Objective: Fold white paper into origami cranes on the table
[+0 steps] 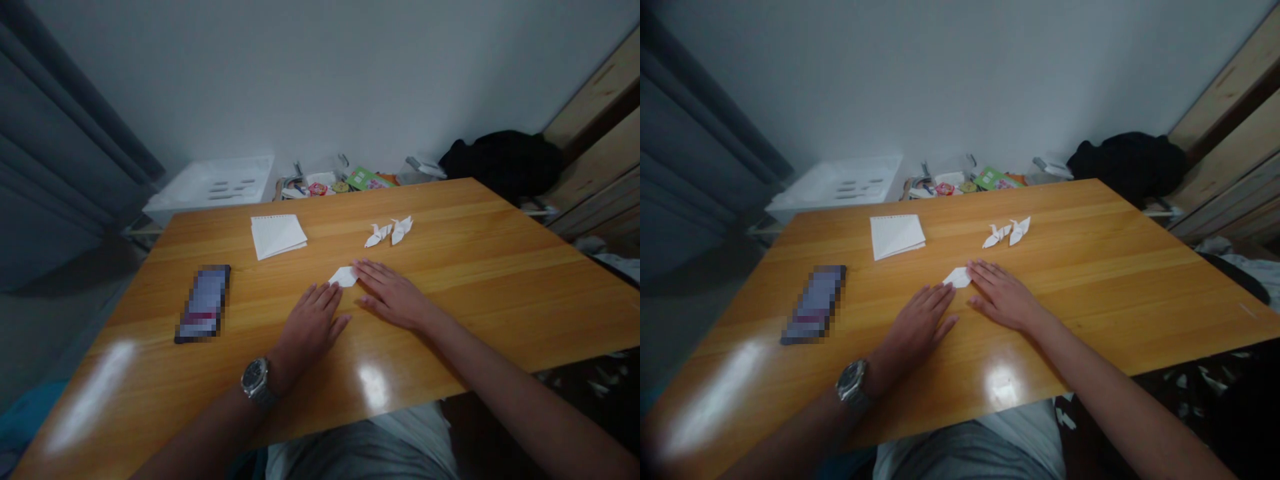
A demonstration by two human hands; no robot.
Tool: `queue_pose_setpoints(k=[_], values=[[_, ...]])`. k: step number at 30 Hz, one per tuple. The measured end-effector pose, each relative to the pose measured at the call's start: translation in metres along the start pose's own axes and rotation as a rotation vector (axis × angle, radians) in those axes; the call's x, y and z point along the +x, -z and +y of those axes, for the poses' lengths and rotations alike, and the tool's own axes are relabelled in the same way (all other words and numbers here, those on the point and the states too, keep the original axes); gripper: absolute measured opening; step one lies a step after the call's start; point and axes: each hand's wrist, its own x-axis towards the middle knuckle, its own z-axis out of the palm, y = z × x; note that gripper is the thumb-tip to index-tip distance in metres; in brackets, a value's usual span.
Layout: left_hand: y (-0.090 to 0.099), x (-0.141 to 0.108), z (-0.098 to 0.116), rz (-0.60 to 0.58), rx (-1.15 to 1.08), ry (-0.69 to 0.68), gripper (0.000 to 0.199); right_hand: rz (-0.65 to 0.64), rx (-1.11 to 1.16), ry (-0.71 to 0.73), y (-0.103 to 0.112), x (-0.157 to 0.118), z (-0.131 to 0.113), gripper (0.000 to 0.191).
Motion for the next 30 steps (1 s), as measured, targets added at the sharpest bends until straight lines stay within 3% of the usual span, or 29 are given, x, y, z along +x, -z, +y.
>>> queue_pose_setpoints(k=[6,14,30], values=[[-0.002,0.001,-0.002,0.002,-0.024,-0.009,0.053,0.04,-0.062,0.032,0.003,0.009,-0.016,0.065],[0.009,0.002,-0.004,0.002,-0.018,0.018,0.048,-0.067,0.048,0.051,-0.009,0.009,-0.012,0.063],[0.003,-0.001,-0.005,0.009,0.017,0.036,0.052,-0.057,0.031,0.027,-0.009,0.008,-0.015,0.062]])
